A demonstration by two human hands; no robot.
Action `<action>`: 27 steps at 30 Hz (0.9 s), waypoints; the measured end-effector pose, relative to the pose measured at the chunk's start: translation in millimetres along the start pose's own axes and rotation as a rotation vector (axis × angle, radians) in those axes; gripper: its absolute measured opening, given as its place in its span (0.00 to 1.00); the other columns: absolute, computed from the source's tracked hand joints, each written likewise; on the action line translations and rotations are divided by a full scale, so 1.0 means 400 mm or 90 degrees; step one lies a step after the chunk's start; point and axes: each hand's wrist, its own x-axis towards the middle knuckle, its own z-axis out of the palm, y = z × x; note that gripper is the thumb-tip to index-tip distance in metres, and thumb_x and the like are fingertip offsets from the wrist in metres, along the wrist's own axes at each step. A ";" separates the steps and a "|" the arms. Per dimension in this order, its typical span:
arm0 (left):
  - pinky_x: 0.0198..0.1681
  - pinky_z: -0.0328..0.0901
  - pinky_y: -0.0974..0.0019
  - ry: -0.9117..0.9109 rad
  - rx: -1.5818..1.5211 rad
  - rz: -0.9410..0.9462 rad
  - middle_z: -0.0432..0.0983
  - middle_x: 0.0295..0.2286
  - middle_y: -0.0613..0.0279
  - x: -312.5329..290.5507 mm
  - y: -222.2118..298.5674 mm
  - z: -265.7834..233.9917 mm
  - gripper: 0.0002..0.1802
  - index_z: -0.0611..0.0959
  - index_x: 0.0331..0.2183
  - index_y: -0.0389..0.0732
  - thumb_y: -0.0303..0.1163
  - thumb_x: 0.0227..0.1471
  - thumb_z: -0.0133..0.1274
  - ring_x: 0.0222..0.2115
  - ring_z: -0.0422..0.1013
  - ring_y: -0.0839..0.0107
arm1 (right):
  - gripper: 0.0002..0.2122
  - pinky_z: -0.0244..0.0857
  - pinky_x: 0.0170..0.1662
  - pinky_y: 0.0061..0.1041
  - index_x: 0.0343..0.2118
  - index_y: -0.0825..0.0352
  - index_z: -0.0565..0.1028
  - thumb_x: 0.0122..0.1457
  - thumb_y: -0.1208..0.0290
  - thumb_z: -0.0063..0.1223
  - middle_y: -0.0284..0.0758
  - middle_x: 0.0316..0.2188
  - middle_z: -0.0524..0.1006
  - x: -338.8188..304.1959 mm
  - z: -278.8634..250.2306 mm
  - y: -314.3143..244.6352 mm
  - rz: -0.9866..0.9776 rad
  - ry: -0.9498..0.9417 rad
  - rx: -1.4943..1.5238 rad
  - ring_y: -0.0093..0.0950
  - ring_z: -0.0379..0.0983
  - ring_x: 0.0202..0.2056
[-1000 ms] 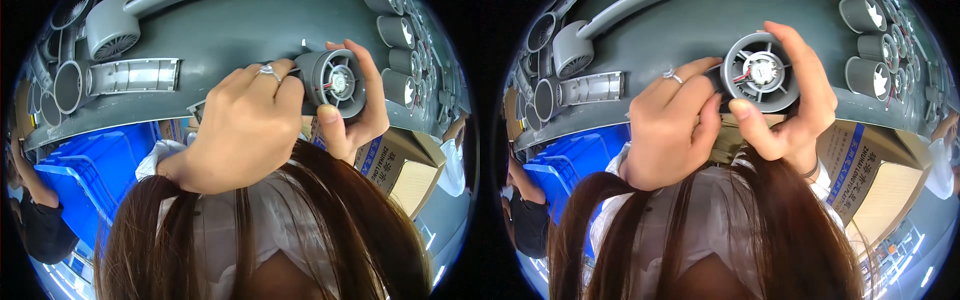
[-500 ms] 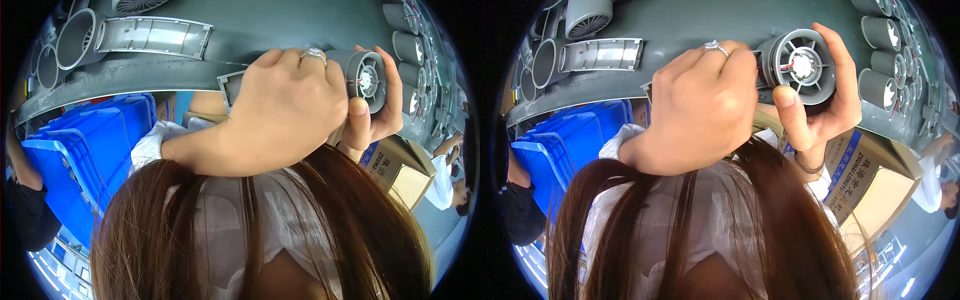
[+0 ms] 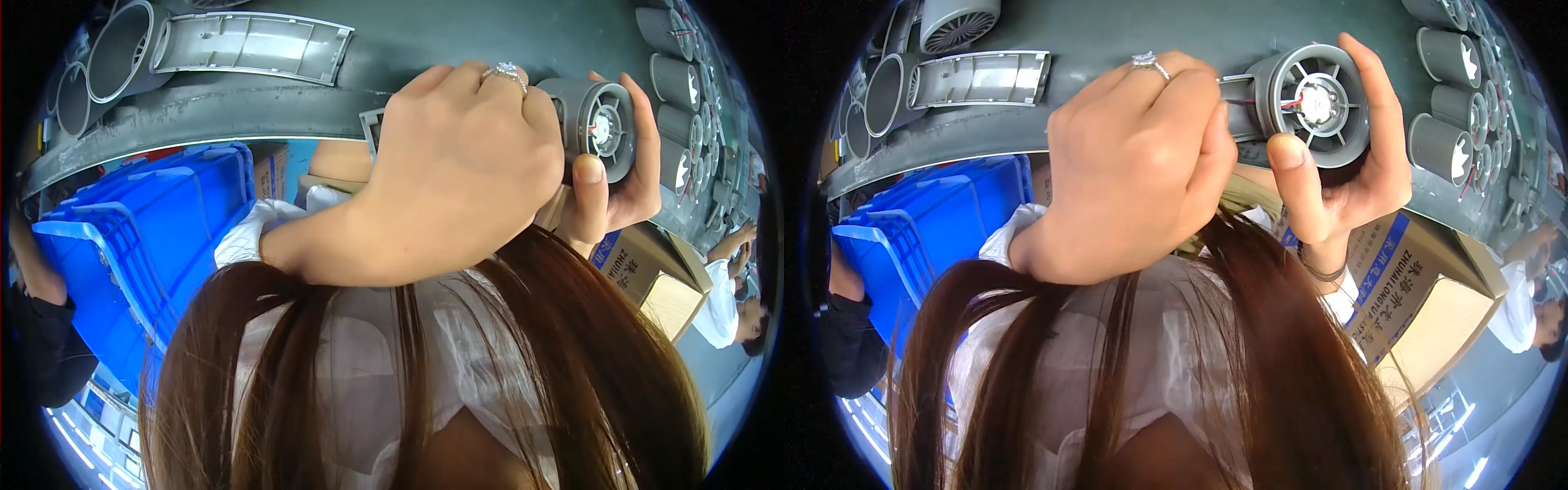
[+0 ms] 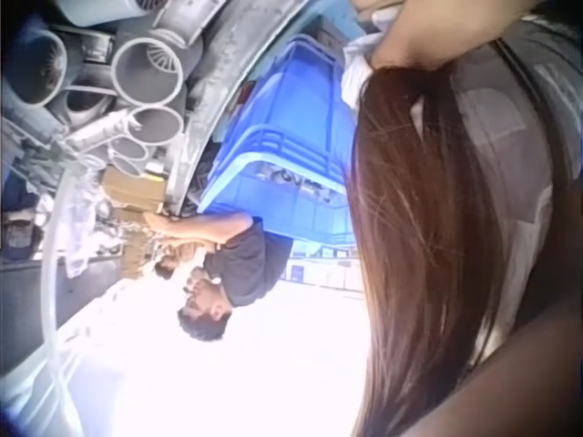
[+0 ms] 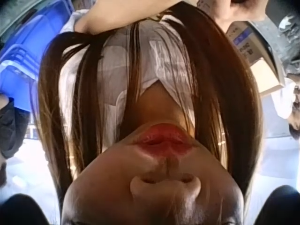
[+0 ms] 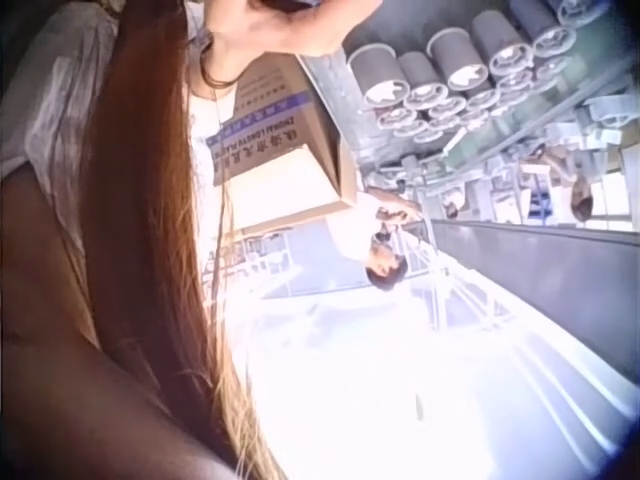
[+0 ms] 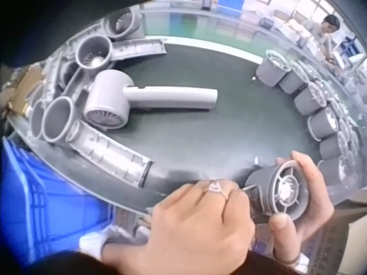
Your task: The person assembles handheld fan housings by hand, inserting motor components and wires into the fan housings.
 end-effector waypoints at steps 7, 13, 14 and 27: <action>0.25 0.65 0.64 0.002 -0.027 0.013 0.76 0.30 0.60 -0.024 0.002 -0.017 0.07 0.76 0.23 0.39 0.21 0.36 0.56 0.22 0.70 0.62 | 0.31 0.64 0.46 0.22 0.54 0.78 0.63 0.47 0.71 0.58 0.40 0.37 0.75 -0.006 -0.032 -0.045 0.117 -0.102 0.025 0.25 0.71 0.39; 0.26 0.66 0.63 -0.117 -0.020 0.047 0.76 0.34 0.60 -0.016 -0.028 -0.065 0.09 0.77 0.25 0.41 0.21 0.34 0.55 0.26 0.72 0.60 | 0.32 0.58 0.54 0.27 0.57 0.76 0.61 0.51 0.62 0.53 0.49 0.48 0.70 0.010 -0.018 -0.095 0.246 -0.191 -0.044 0.30 0.68 0.47; 0.27 0.66 0.63 -0.139 -0.010 0.040 0.76 0.34 0.60 -0.013 -0.029 -0.072 0.09 0.77 0.25 0.41 0.21 0.34 0.55 0.27 0.72 0.59 | 0.32 0.58 0.54 0.27 0.56 0.76 0.61 0.50 0.62 0.54 0.49 0.48 0.71 0.004 -0.019 -0.065 0.157 -0.176 -0.086 0.31 0.68 0.47; 0.33 0.70 0.56 -0.184 0.115 0.175 0.77 0.36 0.55 -0.018 -0.046 -0.073 0.13 0.78 0.32 0.40 0.40 0.50 0.59 0.35 0.74 0.51 | 0.33 0.64 0.42 0.38 0.52 0.71 0.67 0.40 0.64 0.58 0.43 0.43 0.72 -0.024 0.038 0.015 -0.082 0.030 -0.113 0.42 0.68 0.40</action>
